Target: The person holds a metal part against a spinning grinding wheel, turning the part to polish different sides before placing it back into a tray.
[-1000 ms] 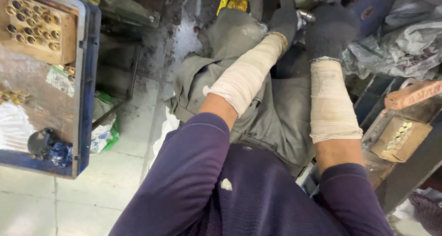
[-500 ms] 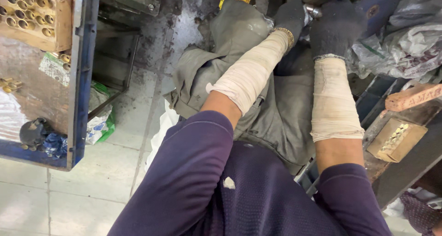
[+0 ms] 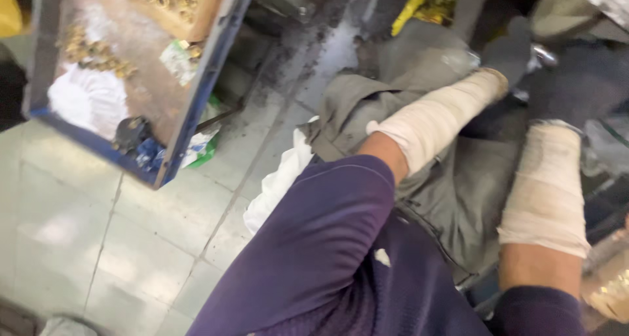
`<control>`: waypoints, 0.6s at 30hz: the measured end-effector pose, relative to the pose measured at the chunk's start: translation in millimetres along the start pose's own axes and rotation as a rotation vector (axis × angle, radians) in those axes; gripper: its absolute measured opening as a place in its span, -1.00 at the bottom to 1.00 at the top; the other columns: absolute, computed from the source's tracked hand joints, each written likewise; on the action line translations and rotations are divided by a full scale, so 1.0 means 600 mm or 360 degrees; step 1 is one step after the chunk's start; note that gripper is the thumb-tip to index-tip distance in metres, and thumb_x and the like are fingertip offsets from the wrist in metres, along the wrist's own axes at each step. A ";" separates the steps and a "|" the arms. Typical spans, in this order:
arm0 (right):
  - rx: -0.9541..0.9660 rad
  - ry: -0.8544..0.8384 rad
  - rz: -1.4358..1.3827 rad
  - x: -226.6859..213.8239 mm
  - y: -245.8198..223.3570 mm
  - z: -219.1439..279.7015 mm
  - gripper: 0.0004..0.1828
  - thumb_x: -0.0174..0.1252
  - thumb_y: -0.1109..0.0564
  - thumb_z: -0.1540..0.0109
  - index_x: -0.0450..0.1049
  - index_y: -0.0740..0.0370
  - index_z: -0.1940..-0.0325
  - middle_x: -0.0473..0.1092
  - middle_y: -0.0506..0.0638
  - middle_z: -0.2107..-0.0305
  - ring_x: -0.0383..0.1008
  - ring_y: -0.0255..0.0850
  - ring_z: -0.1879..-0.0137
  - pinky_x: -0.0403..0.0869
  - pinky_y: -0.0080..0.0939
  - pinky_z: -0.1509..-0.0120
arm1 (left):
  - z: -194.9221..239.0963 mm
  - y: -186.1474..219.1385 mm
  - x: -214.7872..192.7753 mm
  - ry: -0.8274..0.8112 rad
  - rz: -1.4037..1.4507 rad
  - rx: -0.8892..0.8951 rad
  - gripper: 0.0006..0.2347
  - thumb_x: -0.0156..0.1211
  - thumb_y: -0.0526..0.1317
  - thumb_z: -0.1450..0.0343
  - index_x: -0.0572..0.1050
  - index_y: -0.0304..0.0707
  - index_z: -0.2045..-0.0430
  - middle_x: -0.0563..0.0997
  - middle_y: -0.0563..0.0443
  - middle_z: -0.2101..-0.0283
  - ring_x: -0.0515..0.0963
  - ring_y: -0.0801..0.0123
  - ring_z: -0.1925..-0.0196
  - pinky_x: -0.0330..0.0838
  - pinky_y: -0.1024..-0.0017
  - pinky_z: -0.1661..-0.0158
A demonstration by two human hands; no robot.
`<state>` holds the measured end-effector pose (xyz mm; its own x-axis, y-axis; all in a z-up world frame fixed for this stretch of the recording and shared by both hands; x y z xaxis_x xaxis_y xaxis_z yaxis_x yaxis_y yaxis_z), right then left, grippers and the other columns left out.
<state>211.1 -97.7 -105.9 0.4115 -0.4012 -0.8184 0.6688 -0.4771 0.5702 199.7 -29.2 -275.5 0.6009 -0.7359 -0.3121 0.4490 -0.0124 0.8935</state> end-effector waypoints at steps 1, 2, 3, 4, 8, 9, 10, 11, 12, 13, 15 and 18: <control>-0.0035 0.0204 -0.0037 -0.006 0.006 0.011 -0.74 0.24 -0.16 -0.09 0.62 0.00 0.33 0.57 0.00 0.37 0.59 -0.07 0.23 0.45 -0.03 0.30 | 0.002 -0.001 -0.007 0.0009 -0.0047 -0.0071 -0.68 -0.03 -0.08 -0.37 0.36 -0.28 0.10 0.75 -0.23 0.32 0.75 -0.09 0.23 0.55 0.10 0.15; -0.0067 0.0409 -0.0074 -0.011 0.002 0.017 -0.78 0.23 -0.10 -0.11 0.61 -0.02 0.27 0.57 -0.03 0.31 0.59 -0.09 0.15 0.44 -0.09 0.25 | 0.002 0.004 -0.010 0.0018 -0.0094 -0.0143 -0.69 0.03 -0.10 -0.32 0.37 -0.25 0.13 0.73 -0.28 0.30 0.74 -0.13 0.21 0.55 0.09 0.14; -0.0074 0.0364 -0.0218 0.000 0.006 0.024 -0.81 0.21 -0.04 -0.13 0.60 0.02 0.26 0.56 0.00 0.29 0.58 -0.07 0.12 0.45 -0.07 0.15 | 0.005 0.012 -0.007 0.0010 -0.0132 -0.0206 -0.68 0.10 -0.12 -0.27 0.37 -0.23 0.16 0.72 -0.32 0.27 0.72 -0.18 0.18 0.55 0.07 0.14; -0.0082 0.0319 -0.0362 0.011 0.009 0.029 -0.83 0.20 0.02 -0.15 0.59 0.07 0.24 0.56 0.03 0.27 0.57 -0.05 0.10 0.46 -0.05 0.04 | 0.009 0.012 -0.014 0.0042 0.0022 -0.0201 -0.74 0.02 -0.13 -0.36 0.39 -0.24 0.16 0.70 -0.38 0.23 0.69 -0.24 0.13 0.52 0.04 0.09; -0.0025 0.0612 0.0098 0.014 0.014 0.037 -0.80 0.25 -0.07 -0.03 0.60 0.01 0.36 0.54 -0.06 0.38 0.57 -0.15 0.17 0.42 -0.13 0.21 | 0.015 0.010 -0.015 0.0055 0.0348 -0.0253 -0.77 -0.19 -0.12 -0.53 0.39 -0.25 0.14 0.66 -0.51 0.11 0.63 -0.38 0.00 0.43 -0.06 -0.04; -0.0040 0.0557 -0.0012 0.021 0.016 0.036 -0.82 0.24 -0.03 -0.03 0.60 0.03 0.35 0.53 -0.03 0.40 0.55 -0.12 0.19 0.41 -0.10 0.20 | 0.012 0.007 -0.013 0.0041 0.0351 -0.0290 -0.76 -0.22 -0.11 -0.52 0.39 -0.24 0.13 0.65 -0.52 0.10 0.62 -0.38 -0.02 0.42 -0.07 -0.05; -0.0055 0.0501 -0.0122 0.026 0.021 0.035 -0.83 0.24 0.01 -0.04 0.61 0.04 0.35 0.52 -0.01 0.42 0.54 -0.09 0.21 0.40 -0.07 0.18 | 0.012 0.009 -0.011 0.0012 0.0288 -0.0243 -0.75 -0.18 -0.11 -0.48 0.37 -0.24 0.10 0.66 -0.51 0.10 0.64 -0.36 -0.02 0.44 -0.06 -0.05; -0.0055 0.0483 -0.0214 0.030 0.026 0.037 -0.84 0.22 0.04 -0.06 0.60 0.05 0.32 0.51 0.01 0.40 0.53 -0.09 0.20 0.39 -0.07 0.16 | 0.012 0.013 -0.006 -0.0018 0.0224 -0.0197 -0.72 -0.15 -0.12 -0.44 0.35 -0.24 0.06 0.67 -0.50 0.11 0.65 -0.34 -0.02 0.46 -0.05 -0.05; -0.0054 0.0466 -0.0306 0.033 0.030 0.039 -0.85 0.21 0.07 -0.08 0.60 0.06 0.29 0.51 0.02 0.38 0.52 -0.08 0.19 0.39 -0.07 0.13 | 0.012 0.017 -0.001 -0.0046 0.0160 -0.0151 -0.68 -0.11 -0.12 -0.39 0.33 -0.24 0.02 0.69 -0.49 0.11 0.67 -0.32 -0.02 0.49 -0.03 -0.04; -0.0039 0.0489 -0.0379 0.034 0.032 0.043 -0.85 0.20 0.09 -0.12 0.58 0.06 0.24 0.51 0.01 0.32 0.51 -0.08 0.15 0.39 -0.09 0.08 | 0.014 0.013 0.002 -0.0051 0.0280 -0.0230 -0.69 -0.21 -0.08 -0.47 0.36 -0.26 0.04 0.66 -0.52 0.08 0.64 -0.36 -0.05 0.44 -0.05 -0.08; -0.0042 0.0524 -0.0346 0.033 0.033 0.045 -0.85 0.19 0.08 -0.13 0.58 0.04 0.23 0.52 -0.01 0.31 0.51 -0.11 0.13 0.39 -0.10 0.04 | 0.015 0.007 0.004 -0.0059 0.0519 -0.0390 -0.60 -0.39 -0.01 -0.61 0.42 -0.31 0.10 0.61 -0.59 0.02 0.56 -0.44 -0.09 0.36 -0.07 -0.14; -0.0053 0.0547 -0.0075 0.025 0.024 0.042 -0.83 0.22 -0.01 -0.03 0.60 -0.01 0.34 0.51 -0.06 0.41 0.53 -0.13 0.17 0.39 -0.09 0.10 | 0.020 0.025 -0.010 -0.0119 0.0188 -0.0301 -0.58 -0.26 -0.04 -0.45 0.37 -0.28 -0.09 0.65 -0.55 -0.02 0.61 -0.38 -0.13 0.41 -0.04 -0.16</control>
<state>211.2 -130.1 -108.2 0.5604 -0.0901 -0.8233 0.7095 -0.4606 0.5333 194.9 -33.1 -256.2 0.6089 -0.7729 -0.1782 0.4987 0.1984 0.8438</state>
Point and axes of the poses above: each hand's wrist, its own z-axis away from the middle knuckle, its own x-axis out of the palm, y = z × x, the point moved 7 cm from there along -z, towards the middle knuckle
